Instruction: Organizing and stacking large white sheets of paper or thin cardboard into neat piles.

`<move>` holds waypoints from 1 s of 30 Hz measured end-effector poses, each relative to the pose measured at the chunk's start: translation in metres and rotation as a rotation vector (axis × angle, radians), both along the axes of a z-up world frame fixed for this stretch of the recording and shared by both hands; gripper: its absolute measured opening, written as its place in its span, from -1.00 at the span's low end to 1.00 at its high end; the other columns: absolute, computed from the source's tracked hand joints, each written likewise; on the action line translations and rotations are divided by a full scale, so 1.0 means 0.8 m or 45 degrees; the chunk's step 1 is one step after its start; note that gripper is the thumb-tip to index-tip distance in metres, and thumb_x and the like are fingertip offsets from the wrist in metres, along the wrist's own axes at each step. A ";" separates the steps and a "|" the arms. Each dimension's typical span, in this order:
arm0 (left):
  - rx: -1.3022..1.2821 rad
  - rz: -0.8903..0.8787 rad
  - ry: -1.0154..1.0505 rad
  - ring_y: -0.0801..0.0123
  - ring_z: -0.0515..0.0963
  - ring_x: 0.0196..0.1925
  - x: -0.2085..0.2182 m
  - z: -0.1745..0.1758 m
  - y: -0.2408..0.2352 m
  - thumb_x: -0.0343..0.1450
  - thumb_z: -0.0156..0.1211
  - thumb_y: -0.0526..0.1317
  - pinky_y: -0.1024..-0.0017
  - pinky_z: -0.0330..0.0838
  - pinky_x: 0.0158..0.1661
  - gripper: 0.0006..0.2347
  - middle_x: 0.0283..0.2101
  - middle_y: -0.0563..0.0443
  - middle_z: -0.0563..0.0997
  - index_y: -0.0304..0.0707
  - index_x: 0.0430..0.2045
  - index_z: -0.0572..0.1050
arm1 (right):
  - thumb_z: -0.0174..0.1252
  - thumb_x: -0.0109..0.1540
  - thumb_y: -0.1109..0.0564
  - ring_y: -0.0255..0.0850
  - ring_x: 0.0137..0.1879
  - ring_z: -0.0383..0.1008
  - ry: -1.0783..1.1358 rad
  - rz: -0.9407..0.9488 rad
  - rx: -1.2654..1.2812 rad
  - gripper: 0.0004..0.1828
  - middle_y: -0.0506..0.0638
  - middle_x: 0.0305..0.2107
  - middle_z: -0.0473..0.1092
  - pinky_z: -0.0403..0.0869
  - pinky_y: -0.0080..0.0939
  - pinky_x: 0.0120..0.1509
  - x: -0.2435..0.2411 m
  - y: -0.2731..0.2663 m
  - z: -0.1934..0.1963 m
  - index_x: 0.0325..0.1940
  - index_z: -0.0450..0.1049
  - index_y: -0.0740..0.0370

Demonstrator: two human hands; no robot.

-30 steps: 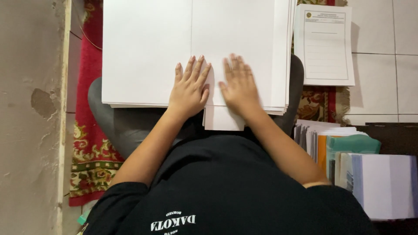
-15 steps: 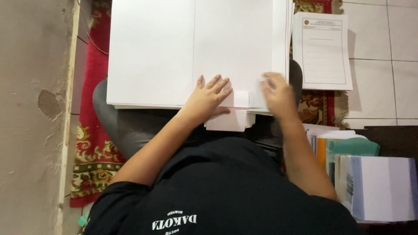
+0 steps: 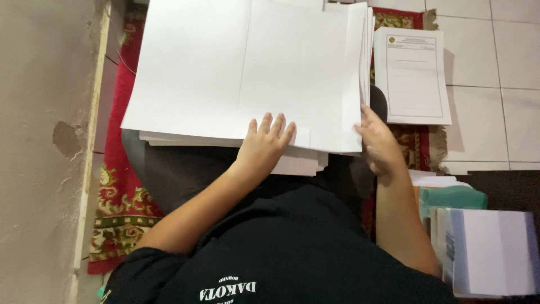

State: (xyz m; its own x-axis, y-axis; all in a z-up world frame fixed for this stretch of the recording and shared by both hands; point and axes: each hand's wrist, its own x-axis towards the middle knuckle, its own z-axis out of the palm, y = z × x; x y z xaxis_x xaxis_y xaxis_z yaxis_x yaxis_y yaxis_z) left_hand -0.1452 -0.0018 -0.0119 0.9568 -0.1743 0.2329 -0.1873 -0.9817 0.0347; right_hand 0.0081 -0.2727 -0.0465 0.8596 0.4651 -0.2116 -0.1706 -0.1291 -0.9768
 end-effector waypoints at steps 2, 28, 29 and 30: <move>-0.013 0.001 -0.034 -0.17 0.53 0.20 -0.004 0.002 0.000 0.28 0.36 -0.34 -0.22 0.39 0.09 -0.51 0.13 -0.31 0.56 -0.19 0.15 0.46 | -0.26 0.14 0.48 0.22 0.49 0.03 -0.119 0.144 -0.037 -0.13 0.43 0.41 0.02 0.15 0.25 0.44 -0.008 0.035 0.021 0.58 -0.15 0.40; -0.244 -0.247 -0.062 -0.14 0.33 0.39 0.023 -0.098 0.029 0.22 0.24 -0.38 0.00 0.18 0.32 -0.33 0.33 -0.40 0.35 -0.46 0.32 0.24 | -0.15 0.37 0.04 0.17 0.62 -0.18 -1.366 0.544 -1.255 -0.24 0.30 0.53 -0.21 -0.11 0.22 0.60 -0.013 0.173 -0.029 0.61 -0.14 0.36; -0.233 -0.224 -0.036 -0.10 0.33 0.40 0.023 -0.094 0.027 0.24 0.23 -0.38 0.01 0.17 0.33 -0.37 0.32 -0.35 0.38 -0.44 0.30 0.29 | -0.23 0.40 0.01 0.15 0.63 -0.21 -1.296 0.530 -1.249 -0.27 0.30 0.54 -0.21 -0.16 0.21 0.61 -0.001 0.176 -0.021 0.61 -0.14 0.36; -0.218 -0.202 -0.011 -0.06 0.33 0.40 0.024 -0.089 0.027 0.27 0.23 -0.38 0.03 0.17 0.33 -0.42 0.32 -0.30 0.40 -0.41 0.27 0.33 | -0.30 0.43 -0.03 0.13 0.64 -0.24 -1.227 0.514 -1.239 -0.30 0.29 0.54 -0.21 -0.21 0.19 0.62 0.011 0.181 -0.013 0.61 -0.13 0.36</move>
